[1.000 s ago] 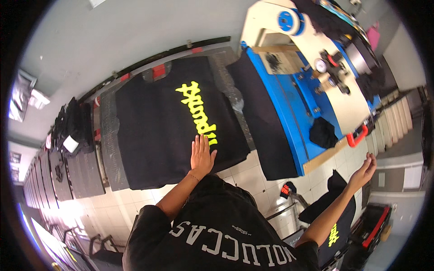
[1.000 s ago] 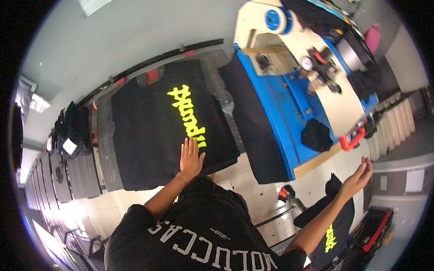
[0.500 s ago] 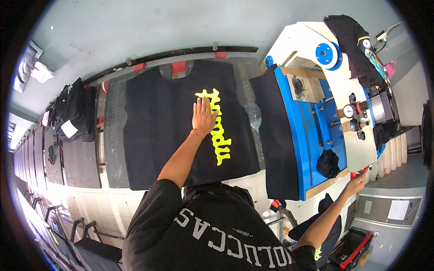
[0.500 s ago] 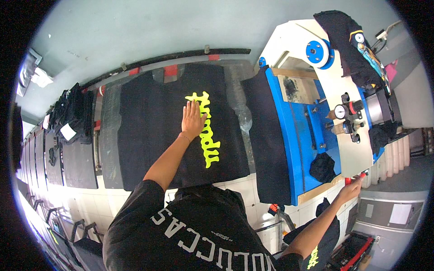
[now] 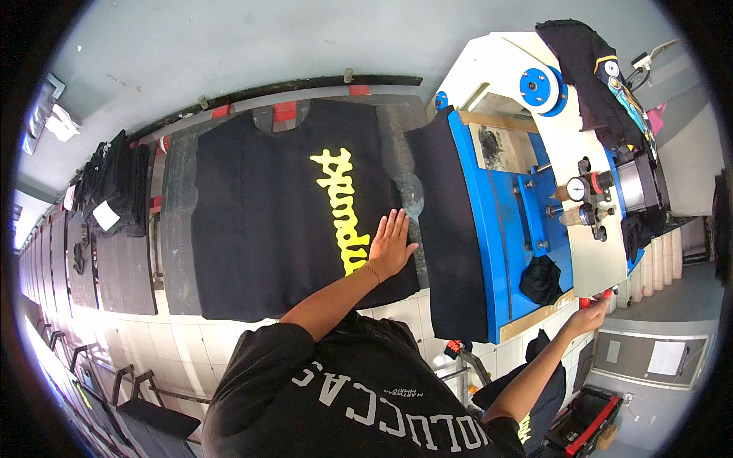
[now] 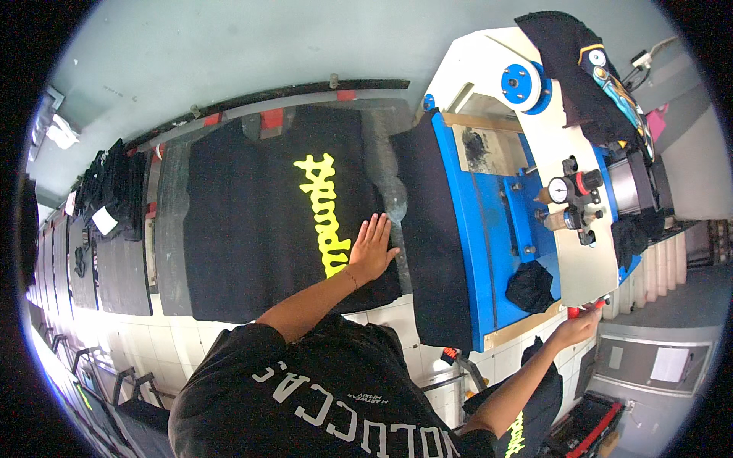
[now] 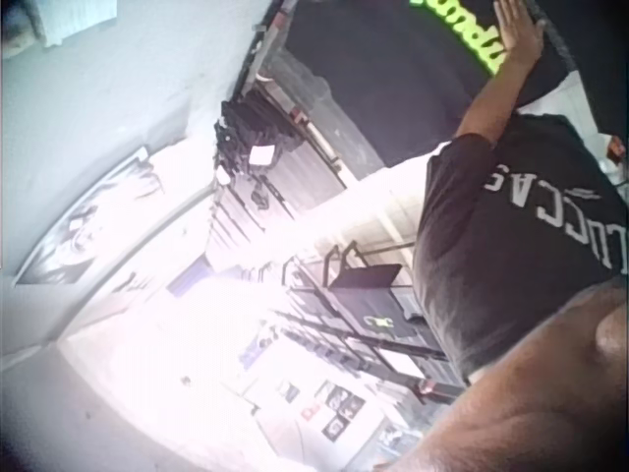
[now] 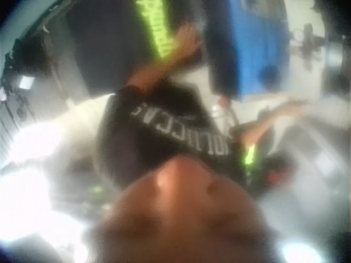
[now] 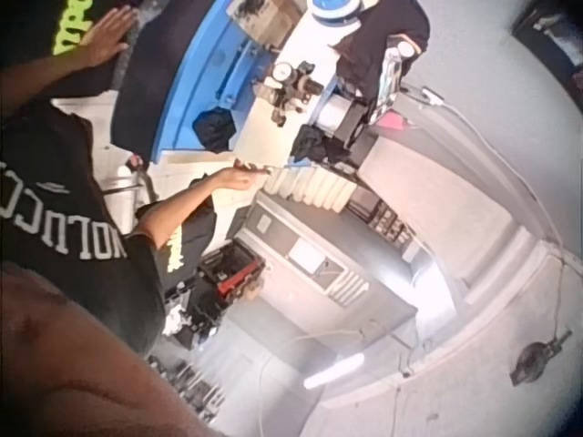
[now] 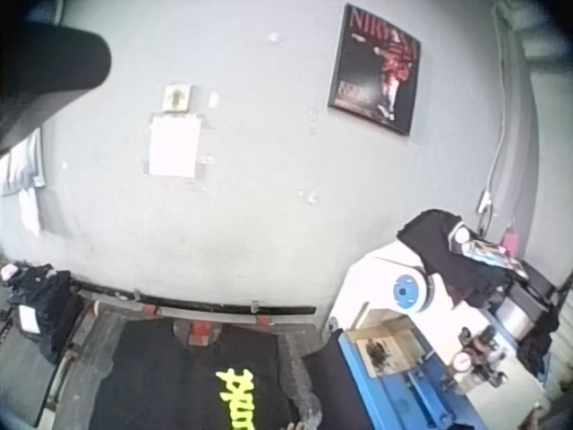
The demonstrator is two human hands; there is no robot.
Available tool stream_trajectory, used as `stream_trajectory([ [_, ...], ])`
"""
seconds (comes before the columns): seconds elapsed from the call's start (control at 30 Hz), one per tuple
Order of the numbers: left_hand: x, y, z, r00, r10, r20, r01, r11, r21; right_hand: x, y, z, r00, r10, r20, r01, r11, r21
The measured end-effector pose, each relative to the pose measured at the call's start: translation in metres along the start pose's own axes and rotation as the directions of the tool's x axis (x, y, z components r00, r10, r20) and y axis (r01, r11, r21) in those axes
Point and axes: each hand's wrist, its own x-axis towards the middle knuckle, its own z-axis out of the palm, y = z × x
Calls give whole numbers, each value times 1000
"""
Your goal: The person prepares t-shirts for screen printing by smoothing them onto pallets and applying transfer paper using a heat press machine.
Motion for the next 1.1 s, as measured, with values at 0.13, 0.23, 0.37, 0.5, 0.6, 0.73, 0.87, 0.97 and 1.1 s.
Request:
stream_trajectory([
  [0.13,-31,33,2,996,-29,79,22,996,89,-3,5,3,1000,18,1,-18,999,46],
  [0.23,-57,57,0,992,-30,126,13,991,135,-8,-16,4,996,81,20,-83,988,129],
  [0.37,-83,77,10,992,-94,79,79,982,171,-4,3,0,988,-101,113,78,977,197],
  [0.5,-101,62,-6,921,-380,-86,387,917,95,-2,2,-2,933,-339,123,316,933,174],
  [0.6,-122,41,-2,792,-560,-243,594,799,94,-1,3,0,912,-398,99,371,904,210],
  [0.73,-140,49,3,775,-574,-264,612,786,89,-1,4,1,907,-416,68,386,884,263],
  [0.87,-148,59,7,760,-596,-258,627,778,50,0,-3,0,902,-429,44,403,876,266],
  [0.97,-162,64,5,773,-586,-242,610,792,31,1,-7,-1,904,-422,73,393,886,247],
  [1.1,-182,46,-3,701,-653,-286,683,730,8,1,-12,-5,909,-410,73,386,896,219],
])
